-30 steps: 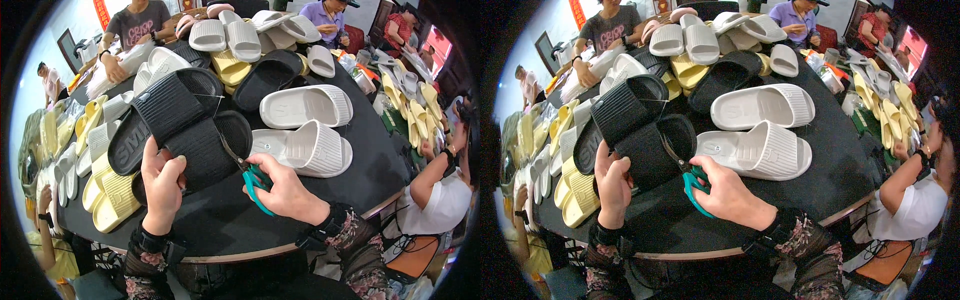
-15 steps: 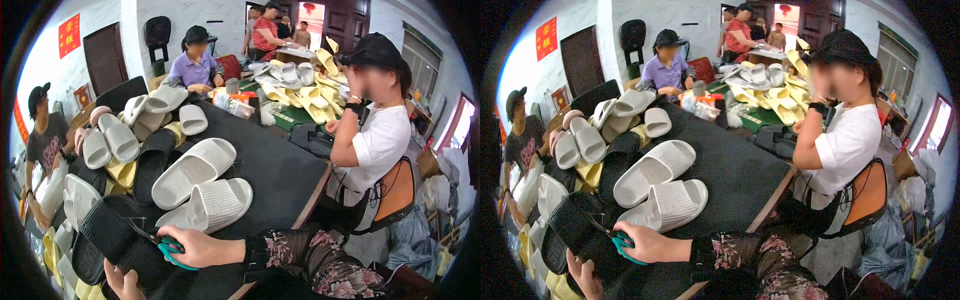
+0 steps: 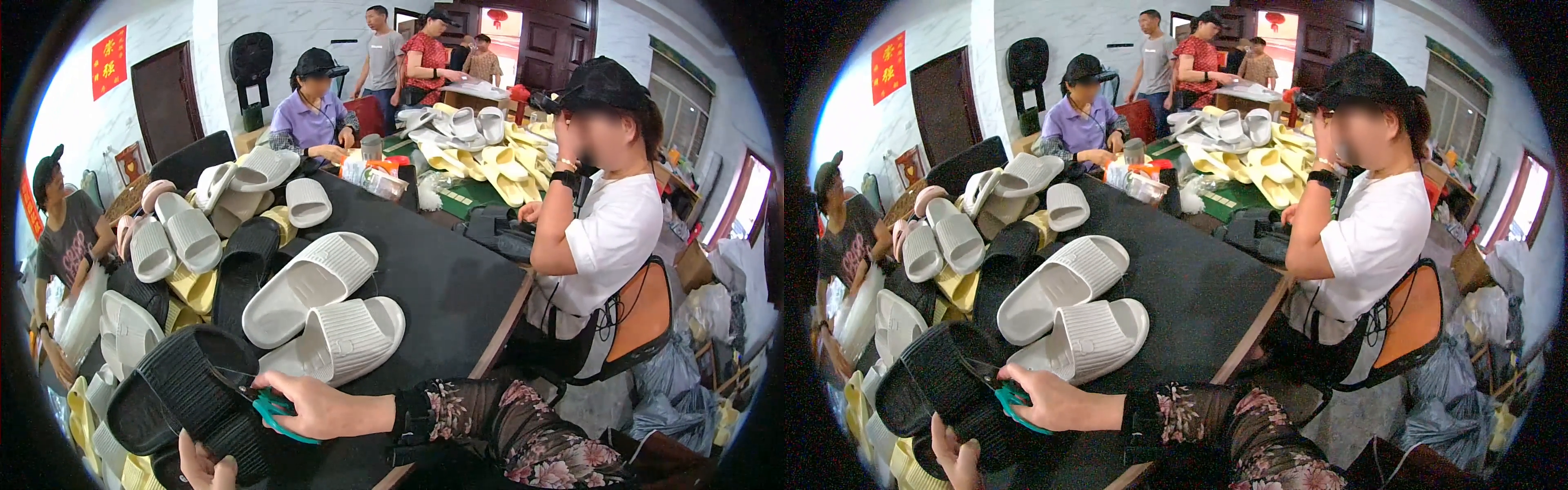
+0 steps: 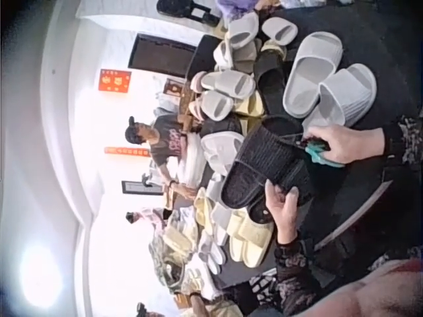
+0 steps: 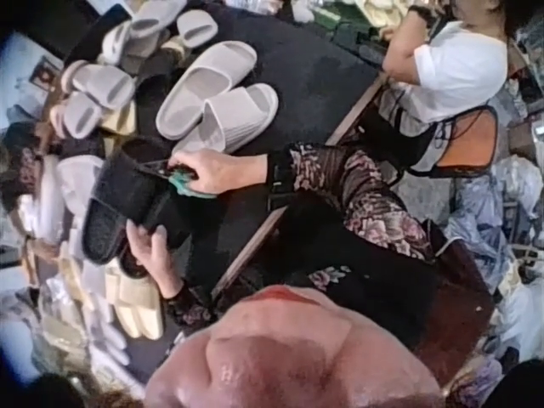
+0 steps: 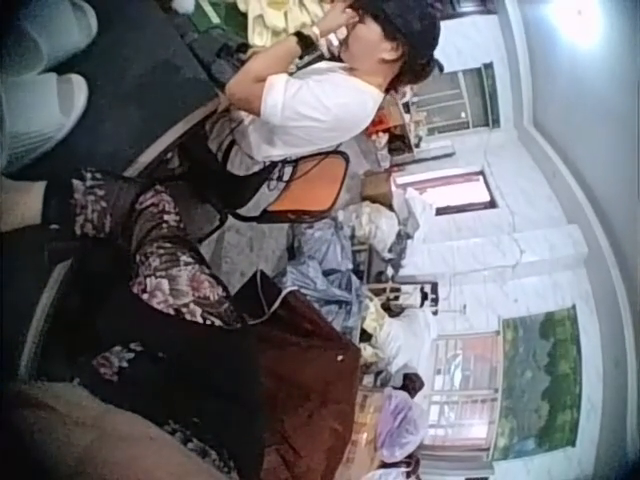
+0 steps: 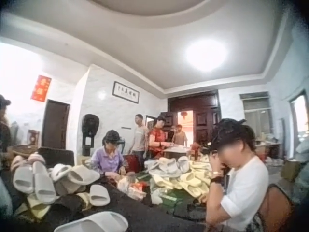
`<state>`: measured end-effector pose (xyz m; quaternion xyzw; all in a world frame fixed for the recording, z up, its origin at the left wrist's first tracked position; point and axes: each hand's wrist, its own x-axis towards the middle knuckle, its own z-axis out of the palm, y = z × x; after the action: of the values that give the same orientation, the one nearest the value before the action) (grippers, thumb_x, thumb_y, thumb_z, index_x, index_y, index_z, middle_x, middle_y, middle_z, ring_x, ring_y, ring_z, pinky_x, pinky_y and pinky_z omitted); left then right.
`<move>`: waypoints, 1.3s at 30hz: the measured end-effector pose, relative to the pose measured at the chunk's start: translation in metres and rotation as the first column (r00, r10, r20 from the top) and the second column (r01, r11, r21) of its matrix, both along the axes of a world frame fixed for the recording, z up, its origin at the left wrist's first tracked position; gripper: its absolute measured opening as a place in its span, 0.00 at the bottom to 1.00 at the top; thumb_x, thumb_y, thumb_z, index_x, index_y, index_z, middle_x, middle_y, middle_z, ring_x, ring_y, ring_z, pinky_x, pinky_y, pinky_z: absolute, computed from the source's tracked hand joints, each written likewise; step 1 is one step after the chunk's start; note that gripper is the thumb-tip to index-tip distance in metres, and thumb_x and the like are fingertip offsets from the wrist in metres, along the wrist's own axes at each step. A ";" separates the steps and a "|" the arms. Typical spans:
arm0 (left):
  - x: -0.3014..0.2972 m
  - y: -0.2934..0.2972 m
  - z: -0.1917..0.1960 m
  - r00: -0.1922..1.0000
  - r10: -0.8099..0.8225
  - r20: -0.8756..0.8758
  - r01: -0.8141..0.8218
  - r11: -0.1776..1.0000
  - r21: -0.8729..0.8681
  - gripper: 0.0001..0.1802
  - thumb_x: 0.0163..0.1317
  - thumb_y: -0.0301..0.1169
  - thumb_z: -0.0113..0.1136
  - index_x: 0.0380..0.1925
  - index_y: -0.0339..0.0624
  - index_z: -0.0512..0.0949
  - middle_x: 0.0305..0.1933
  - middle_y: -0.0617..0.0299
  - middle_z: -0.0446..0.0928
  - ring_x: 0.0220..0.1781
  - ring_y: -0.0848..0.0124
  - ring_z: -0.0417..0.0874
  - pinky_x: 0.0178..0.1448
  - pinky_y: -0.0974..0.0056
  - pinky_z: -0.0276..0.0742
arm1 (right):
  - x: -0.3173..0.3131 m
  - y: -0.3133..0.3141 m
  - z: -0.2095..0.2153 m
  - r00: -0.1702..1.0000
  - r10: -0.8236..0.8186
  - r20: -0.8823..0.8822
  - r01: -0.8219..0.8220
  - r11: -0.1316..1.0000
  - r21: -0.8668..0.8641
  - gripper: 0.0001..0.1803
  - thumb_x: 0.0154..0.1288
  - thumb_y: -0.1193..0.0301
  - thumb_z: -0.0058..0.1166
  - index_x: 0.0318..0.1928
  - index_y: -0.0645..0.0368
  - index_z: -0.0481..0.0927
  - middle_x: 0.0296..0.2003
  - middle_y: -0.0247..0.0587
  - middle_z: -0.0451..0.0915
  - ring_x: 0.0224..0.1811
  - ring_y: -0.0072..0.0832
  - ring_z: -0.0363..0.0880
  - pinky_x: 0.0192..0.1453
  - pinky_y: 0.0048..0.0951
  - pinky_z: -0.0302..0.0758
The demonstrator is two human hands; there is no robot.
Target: Using scissors to trim excess material and threads from slippers at a manufacturing station.
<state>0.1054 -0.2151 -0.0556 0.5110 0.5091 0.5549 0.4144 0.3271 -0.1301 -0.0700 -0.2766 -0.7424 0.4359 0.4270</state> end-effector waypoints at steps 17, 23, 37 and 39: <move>0.013 0.021 0.002 0.997 0.072 0.029 -0.073 0.996 0.040 0.37 0.45 0.17 0.48 0.62 0.29 0.57 0.29 0.65 0.70 0.23 0.82 0.65 0.24 0.76 0.59 | 0.000 -0.010 -0.002 0.979 0.086 -0.187 -0.118 0.979 -0.166 0.26 0.58 0.75 0.59 0.56 0.61 0.65 0.36 0.34 0.74 0.39 0.16 0.73 0.45 0.22 0.71; 0.022 0.028 0.025 0.988 0.059 0.146 -0.053 0.998 -0.046 0.32 0.48 0.18 0.51 0.57 0.30 0.62 0.28 0.65 0.70 0.26 0.79 0.70 0.27 0.75 0.65 | -0.003 -0.012 -0.001 0.939 0.164 -0.302 -0.229 0.953 -0.197 0.27 0.58 0.77 0.58 0.57 0.61 0.63 0.36 0.33 0.73 0.39 0.15 0.74 0.44 0.20 0.72; 0.111 0.157 0.098 0.974 -0.101 -0.202 0.135 0.978 0.162 0.30 0.53 0.29 0.58 0.52 0.26 0.58 0.24 0.47 0.75 0.23 0.61 0.80 0.23 0.58 0.74 | 0.022 -0.032 0.032 0.781 -0.072 -0.620 -0.005 0.993 -0.121 0.31 0.59 0.67 0.56 0.61 0.59 0.60 0.27 0.39 0.71 0.14 0.18 0.65 0.14 0.18 0.63; 0.114 0.156 0.094 0.907 0.082 -0.414 0.020 0.972 0.236 0.32 0.56 0.31 0.56 0.55 0.28 0.54 0.27 0.40 0.76 0.28 0.56 0.82 0.32 0.56 0.76 | 0.019 -0.033 0.031 0.751 -0.188 -0.633 0.042 0.970 -0.238 0.31 0.60 0.64 0.56 0.61 0.57 0.60 0.27 0.36 0.71 0.14 0.18 0.64 0.14 0.18 0.62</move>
<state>0.2191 -0.0594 0.0381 0.6558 0.5251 0.4946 0.2227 0.3463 -0.1632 -0.0393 -0.1964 -0.4788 0.5531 0.6528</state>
